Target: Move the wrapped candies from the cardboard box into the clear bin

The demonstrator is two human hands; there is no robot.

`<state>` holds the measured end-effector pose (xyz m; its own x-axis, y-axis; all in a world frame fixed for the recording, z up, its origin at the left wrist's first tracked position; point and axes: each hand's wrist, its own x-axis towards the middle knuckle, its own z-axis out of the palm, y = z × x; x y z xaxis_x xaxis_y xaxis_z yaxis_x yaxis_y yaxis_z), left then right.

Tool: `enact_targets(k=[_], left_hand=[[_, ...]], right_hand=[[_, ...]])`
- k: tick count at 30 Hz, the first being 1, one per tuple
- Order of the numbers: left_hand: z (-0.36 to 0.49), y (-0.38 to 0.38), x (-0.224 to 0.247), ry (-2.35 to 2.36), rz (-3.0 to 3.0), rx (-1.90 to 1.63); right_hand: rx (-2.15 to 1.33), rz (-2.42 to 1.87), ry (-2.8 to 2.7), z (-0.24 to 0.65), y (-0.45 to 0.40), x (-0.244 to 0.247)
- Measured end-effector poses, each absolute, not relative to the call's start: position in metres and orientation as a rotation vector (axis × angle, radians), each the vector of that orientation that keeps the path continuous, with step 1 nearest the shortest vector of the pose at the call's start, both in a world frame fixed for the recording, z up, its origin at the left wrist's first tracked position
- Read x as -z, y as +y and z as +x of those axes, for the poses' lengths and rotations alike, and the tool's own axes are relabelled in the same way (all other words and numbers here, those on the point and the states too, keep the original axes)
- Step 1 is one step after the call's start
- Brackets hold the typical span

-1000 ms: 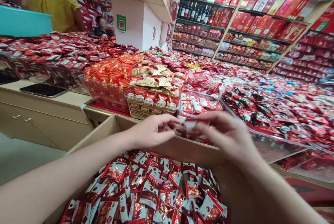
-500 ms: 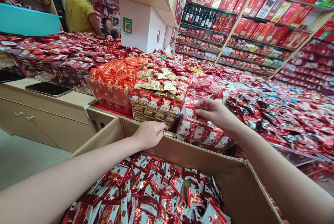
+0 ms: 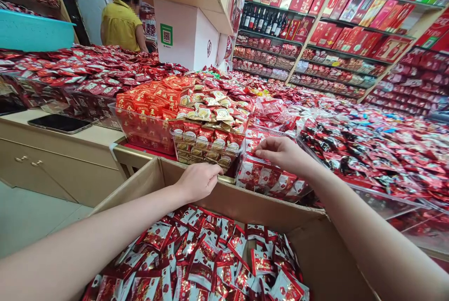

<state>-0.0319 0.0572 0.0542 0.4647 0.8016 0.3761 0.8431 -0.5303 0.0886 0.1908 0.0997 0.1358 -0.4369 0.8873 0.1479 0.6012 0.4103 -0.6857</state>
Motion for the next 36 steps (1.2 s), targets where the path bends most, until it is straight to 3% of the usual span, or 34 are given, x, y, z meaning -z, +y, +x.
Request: enact_targets(k=[2, 7, 9, 12, 15, 18, 23, 27, 34, 36], left_hand=[[-0.032, 0.057, -0.055, -1.463, -2.589, 0.566], [-0.03, 0.055, -0.054, -1.5, -2.596, 0.537], [-0.029, 0.054, -0.053, -1.531, -2.597, 0.531], [-0.026, 0.052, -0.052, -1.569, -2.59, 0.527], [-0.023, 0.051, -0.053, -1.583, -2.58, 0.523], [-0.021, 0.048, -0.055, -1.585, -2.573, 0.512], [-0.021, 0.045, -0.056, -1.576, -2.583, 0.484], [-0.021, 0.05, -0.061, -1.633, -2.692, 0.576], [-0.03, 0.046, -0.099, -1.93, -3.422, 1.384], [-0.027, 0.036, -0.109, -1.874, -3.693, 1.417]], right_hand=[[-0.697, -1.232, -2.186, 0.19, 0.098, -0.138], [-0.027, -1.034, -1.833, 0.186, 0.056, -0.137], [0.005, -0.968, -2.027, 0.181, 0.029, -0.115], [-0.249, -0.88, -2.597, 0.173, -0.005, -0.055], [-0.593, -0.955, -2.818, 0.166, -0.019, 0.01], [-0.732, -1.07, -2.723, 0.156, -0.015, 0.047], [-1.054, -1.402, -2.374, 0.133, -0.017, 0.066], [-1.258, -1.411, -2.237, 0.129, -0.017, 0.048], [-1.469, -1.052, -1.546, 0.155, 0.007, -0.069], [-1.481, -1.034, -1.404, 0.161, 0.006, -0.087]])
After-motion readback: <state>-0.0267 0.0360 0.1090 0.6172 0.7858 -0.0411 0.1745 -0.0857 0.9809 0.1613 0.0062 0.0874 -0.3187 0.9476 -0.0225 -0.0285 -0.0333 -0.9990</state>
